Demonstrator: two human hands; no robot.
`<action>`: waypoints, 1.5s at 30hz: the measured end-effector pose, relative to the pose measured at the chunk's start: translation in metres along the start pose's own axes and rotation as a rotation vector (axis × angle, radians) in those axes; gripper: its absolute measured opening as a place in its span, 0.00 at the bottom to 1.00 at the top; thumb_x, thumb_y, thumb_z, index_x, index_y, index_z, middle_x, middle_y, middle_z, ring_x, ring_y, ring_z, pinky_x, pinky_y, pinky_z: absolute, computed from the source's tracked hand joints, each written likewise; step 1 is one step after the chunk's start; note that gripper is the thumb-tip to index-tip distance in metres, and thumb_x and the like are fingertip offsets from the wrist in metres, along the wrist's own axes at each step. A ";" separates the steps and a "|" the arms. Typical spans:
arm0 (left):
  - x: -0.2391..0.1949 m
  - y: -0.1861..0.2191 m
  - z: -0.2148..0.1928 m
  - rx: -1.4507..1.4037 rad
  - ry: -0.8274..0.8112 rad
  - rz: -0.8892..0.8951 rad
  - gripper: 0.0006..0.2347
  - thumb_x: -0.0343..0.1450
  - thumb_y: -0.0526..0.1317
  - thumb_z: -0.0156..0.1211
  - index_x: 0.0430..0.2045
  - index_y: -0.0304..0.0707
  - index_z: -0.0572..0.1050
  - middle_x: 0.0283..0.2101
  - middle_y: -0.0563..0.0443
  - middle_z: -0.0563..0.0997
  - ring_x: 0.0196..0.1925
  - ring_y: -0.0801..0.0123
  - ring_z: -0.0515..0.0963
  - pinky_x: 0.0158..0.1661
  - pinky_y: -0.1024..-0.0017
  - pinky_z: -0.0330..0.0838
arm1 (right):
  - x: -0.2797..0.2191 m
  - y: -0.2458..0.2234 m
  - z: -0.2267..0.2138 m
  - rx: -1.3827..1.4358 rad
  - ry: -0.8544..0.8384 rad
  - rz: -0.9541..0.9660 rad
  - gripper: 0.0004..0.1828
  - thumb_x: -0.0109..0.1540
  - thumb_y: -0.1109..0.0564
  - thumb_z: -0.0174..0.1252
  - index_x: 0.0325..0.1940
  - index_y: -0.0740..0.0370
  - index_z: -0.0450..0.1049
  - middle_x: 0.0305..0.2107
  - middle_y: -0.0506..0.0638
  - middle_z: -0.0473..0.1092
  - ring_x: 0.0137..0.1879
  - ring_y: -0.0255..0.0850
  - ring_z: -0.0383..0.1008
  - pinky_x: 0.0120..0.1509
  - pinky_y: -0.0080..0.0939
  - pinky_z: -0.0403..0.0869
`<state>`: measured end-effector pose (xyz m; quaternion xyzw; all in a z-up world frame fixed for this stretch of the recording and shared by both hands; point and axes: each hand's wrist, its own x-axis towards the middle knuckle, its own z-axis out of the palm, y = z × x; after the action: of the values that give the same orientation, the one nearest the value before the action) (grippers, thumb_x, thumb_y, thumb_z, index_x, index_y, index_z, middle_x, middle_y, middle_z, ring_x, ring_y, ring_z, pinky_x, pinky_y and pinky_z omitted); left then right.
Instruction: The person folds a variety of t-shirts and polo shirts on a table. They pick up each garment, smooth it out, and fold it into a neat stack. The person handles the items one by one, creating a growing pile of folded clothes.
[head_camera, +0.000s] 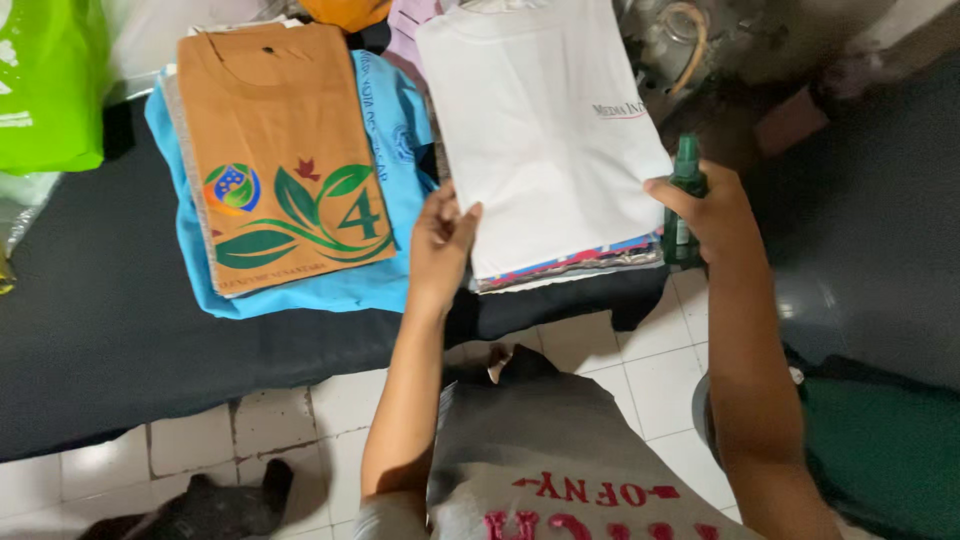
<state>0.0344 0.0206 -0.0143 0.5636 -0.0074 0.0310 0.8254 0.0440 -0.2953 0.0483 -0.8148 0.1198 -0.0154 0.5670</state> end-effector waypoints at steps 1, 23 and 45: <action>-0.001 0.003 0.001 -0.002 0.033 0.027 0.17 0.76 0.28 0.57 0.60 0.22 0.68 0.44 0.48 0.82 0.35 0.79 0.72 0.35 0.80 0.65 | 0.000 -0.003 -0.001 0.049 -0.001 -0.020 0.18 0.56 0.53 0.71 0.41 0.67 0.74 0.27 0.49 0.70 0.25 0.36 0.71 0.26 0.36 0.71; -0.070 0.041 -0.032 0.374 0.279 0.178 0.17 0.78 0.37 0.54 0.63 0.33 0.68 0.60 0.46 0.78 0.57 0.69 0.78 0.50 0.71 0.76 | -0.076 -0.050 0.157 0.742 -0.923 0.073 0.24 0.69 0.37 0.50 0.43 0.63 0.69 0.23 0.52 0.68 0.26 0.42 0.71 0.31 0.43 0.73; -0.006 0.066 -0.238 1.085 0.245 0.255 0.34 0.67 0.21 0.46 0.73 0.26 0.50 0.78 0.32 0.49 0.81 0.43 0.45 0.74 0.44 0.37 | -0.027 -0.092 0.420 -0.708 -0.236 -0.412 0.30 0.58 0.24 0.57 0.33 0.51 0.84 0.18 0.57 0.74 0.29 0.55 0.77 0.34 0.53 0.72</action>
<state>0.0191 0.2662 -0.0397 0.8937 0.0372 0.1949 0.4024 0.1019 0.1271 -0.0134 -0.9623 -0.1133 0.0071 0.2472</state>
